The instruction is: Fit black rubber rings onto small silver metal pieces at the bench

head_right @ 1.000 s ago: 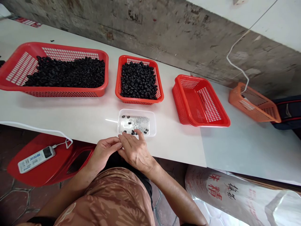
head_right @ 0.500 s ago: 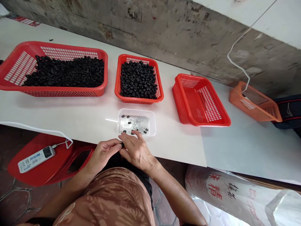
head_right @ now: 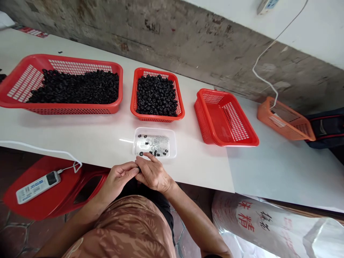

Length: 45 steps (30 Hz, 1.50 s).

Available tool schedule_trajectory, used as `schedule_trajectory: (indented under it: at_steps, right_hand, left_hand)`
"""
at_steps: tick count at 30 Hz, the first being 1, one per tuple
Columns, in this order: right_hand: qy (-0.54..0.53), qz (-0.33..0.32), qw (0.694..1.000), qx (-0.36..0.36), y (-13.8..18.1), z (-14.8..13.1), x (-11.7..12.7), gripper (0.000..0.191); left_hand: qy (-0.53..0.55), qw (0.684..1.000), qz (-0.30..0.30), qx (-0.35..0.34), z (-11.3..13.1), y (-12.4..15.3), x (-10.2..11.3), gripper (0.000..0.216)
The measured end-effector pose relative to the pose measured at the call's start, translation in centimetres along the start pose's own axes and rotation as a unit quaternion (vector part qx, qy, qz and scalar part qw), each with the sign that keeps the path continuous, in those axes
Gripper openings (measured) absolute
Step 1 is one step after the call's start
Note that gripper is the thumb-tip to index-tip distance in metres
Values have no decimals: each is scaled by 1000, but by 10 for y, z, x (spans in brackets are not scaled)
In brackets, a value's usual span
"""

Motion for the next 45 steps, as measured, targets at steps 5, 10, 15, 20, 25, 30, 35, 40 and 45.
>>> schedule_trajectory:
  at_steps: [5,10,15,20,25,30,35,40,45]
  right_hand:
    - [-5,22,999,-28,-3,3,3,39]
    - [31,-28,999,-29,-6,0,4,38]
    - [83,-39,994,-58,-9,-7,3,42]
    - [55,-21,995,-84,-9,-9,2,44]
    - [63,-26,996,-50,-7,-12,0,47]
    - [83,-47,995,28,-5,-9,-1,43]
    - [54,-67,995,58,-10,-1,3,41]
    - [36,-38,998,-34,-10,3,25,34]
    - [-28,-186,979,-80,-11,17,50,22]
  left_hand:
    - [115,990,-48,67,-14,-5,-2,39]
    - [177,978,-72,84,-10,-11,-4,24]
    - [134,990,-20,38,1,-11,2,25]
    - [153,984,-64,63,-2,-8,-1,32]
    - [102,993,-19,51,-6,-6,5,31]
    - [73,996,-25,41,-9,-5,6,33]
    - [4,1000,-16,-5,-1,-4,0,31]
    - [-40,996,52,-60,9,-6,18,32]
    - [-102,967,199,-119,1,-31,76,33]
Point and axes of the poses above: each hand's wrist, its own y-axis away from the middle knuckle, its own x-axis out of the back of the hand, z = x × y, the point moved 5 cm from there along -y, towards the middle knuckle, and after that the axes turned 5 degrees about y, right-handed, at the moved point
